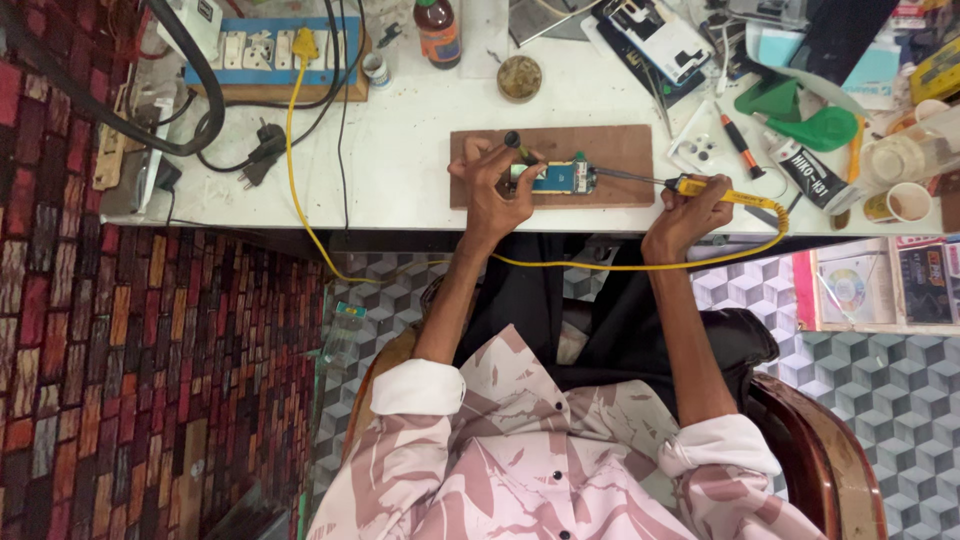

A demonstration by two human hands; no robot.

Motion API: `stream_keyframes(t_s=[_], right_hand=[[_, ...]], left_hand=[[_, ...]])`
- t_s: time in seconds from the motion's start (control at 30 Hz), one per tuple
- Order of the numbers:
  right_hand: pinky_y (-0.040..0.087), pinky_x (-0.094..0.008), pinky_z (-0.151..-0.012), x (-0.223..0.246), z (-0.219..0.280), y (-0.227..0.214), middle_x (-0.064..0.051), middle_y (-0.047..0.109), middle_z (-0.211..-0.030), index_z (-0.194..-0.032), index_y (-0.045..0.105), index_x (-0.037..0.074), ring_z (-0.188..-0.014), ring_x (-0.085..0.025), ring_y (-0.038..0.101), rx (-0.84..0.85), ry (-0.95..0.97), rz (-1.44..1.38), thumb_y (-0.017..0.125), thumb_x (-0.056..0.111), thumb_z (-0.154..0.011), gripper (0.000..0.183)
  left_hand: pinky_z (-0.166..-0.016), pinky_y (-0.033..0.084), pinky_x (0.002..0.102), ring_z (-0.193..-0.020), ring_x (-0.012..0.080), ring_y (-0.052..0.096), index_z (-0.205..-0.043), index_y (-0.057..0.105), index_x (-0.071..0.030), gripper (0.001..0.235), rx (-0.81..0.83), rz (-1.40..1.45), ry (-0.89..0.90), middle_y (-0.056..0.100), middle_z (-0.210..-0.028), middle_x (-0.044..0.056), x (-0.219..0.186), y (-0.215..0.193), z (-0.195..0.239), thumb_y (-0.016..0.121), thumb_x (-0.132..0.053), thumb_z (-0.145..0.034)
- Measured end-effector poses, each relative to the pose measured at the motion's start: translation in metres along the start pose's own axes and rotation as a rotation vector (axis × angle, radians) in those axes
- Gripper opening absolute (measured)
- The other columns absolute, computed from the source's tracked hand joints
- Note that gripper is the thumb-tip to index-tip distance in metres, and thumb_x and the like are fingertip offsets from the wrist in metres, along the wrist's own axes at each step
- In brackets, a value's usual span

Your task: The person uses a soldering iron and a small screwdriver to work on a blue circuit board placed on a wooden board. They repeatedly apply the soldering iron to various points on the board while holding it steady with the screwdriver. The workspace is cluttered with tools and electronic components.

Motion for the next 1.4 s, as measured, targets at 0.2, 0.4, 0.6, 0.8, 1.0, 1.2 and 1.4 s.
stream_keyframes(t_s=[0.2, 0.4, 0.6, 0.8, 1.0, 1.2, 1.4], right_hand=[[0.032, -0.027, -0.048, 0.005, 0.002, 0.0, -0.005, 0.05, -0.066, -0.082, 0.052, 0.003, -0.052, -0.012, 0.04, 0.033, -0.048, 0.042, 0.051, 0.026, -0.109, 0.035], [0.032, -0.027, -0.048, 0.001, 0.001, -0.004, -0.004, 0.05, -0.065, -0.081, 0.052, 0.004, -0.051, -0.011, 0.041, 0.031, -0.042, 0.034, 0.05, 0.029, -0.11, 0.038], [0.031, -0.026, -0.048, 0.0, -0.003, -0.005, -0.003, 0.048, -0.065, -0.082, 0.052, 0.003, -0.051, -0.01, 0.039, 0.051, -0.037, 0.021, 0.053, 0.028, -0.11, 0.038], [0.035, -0.025, -0.048, 0.003, 0.0, -0.004, -0.003, 0.051, -0.069, -0.086, 0.053, 0.004, -0.053, -0.01, 0.044, 0.0, -0.051, 0.128, 0.053, 0.024, -0.109, 0.03], [0.037, -0.023, -0.05, 0.024, 0.007, 0.013, 0.0, 0.047, -0.073, -0.087, 0.048, 0.006, -0.059, -0.006, 0.044, 0.112, -0.152, 0.278, 0.048, 0.022, -0.114, 0.031], [0.046, -0.022, -0.052, 0.038, 0.002, 0.031, -0.003, 0.056, -0.078, -0.087, 0.05, 0.006, -0.063, -0.007, 0.054, 0.174, -0.204, 0.412, 0.047, 0.023, -0.113, 0.032], [0.038, -0.025, -0.051, 0.027, -0.005, 0.013, -0.004, 0.051, -0.074, -0.09, 0.055, 0.001, -0.059, -0.01, 0.046, 0.122, -0.107, 0.14, 0.053, 0.026, -0.111, 0.033]], left_hand=[[-0.081, 0.036, 0.034, -0.081, 0.0176, 0.06, -0.091, 0.075, -0.01, 0.006, 0.007, 0.02, -0.047, 0.074, -0.087, 0.001, 0.002, 0.002, -0.003, 0.076, -0.009, -0.086], [-0.082, 0.029, 0.039, -0.082, 0.0205, 0.056, -0.083, 0.076, -0.01, 0.004, -0.029, -0.09, 0.003, 0.074, -0.082, 0.0, 0.0, 0.0, -0.002, 0.079, -0.008, -0.08], [-0.082, 0.032, 0.037, -0.081, 0.0193, 0.061, -0.086, 0.077, -0.01, 0.004, -0.019, -0.048, -0.007, 0.074, -0.085, 0.002, 0.009, 0.004, 0.001, 0.077, -0.007, -0.083], [-0.087, 0.039, 0.032, -0.086, 0.0177, 0.059, -0.092, 0.074, -0.009, 0.003, 0.018, 0.068, -0.046, 0.074, -0.092, 0.003, 0.012, 0.006, 0.001, 0.073, -0.006, -0.091], [-0.085, 0.029, 0.038, -0.081, 0.0203, 0.05, -0.085, 0.077, -0.011, 0.003, -0.005, -0.067, 0.002, 0.074, -0.082, 0.001, 0.0, 0.001, 0.002, 0.077, -0.009, -0.084], [-0.087, 0.025, 0.041, -0.087, 0.0195, 0.051, -0.086, 0.079, -0.014, 0.003, 0.001, -0.11, -0.023, 0.073, -0.081, -0.002, 0.011, 0.006, 0.006, 0.079, -0.013, -0.083], [-0.087, 0.034, 0.036, -0.094, 0.0203, 0.045, -0.096, 0.077, -0.013, 0.006, 0.033, 0.077, -0.074, 0.07, -0.09, -0.002, 0.025, 0.013, 0.012, 0.076, -0.014, -0.091]])
Point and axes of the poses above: each hand's wrist, its own z-axis away from the middle knuckle, its own y-axis out of the palm, x = y × z, the point moved 9 cm from there along -z, towards the middle knuckle
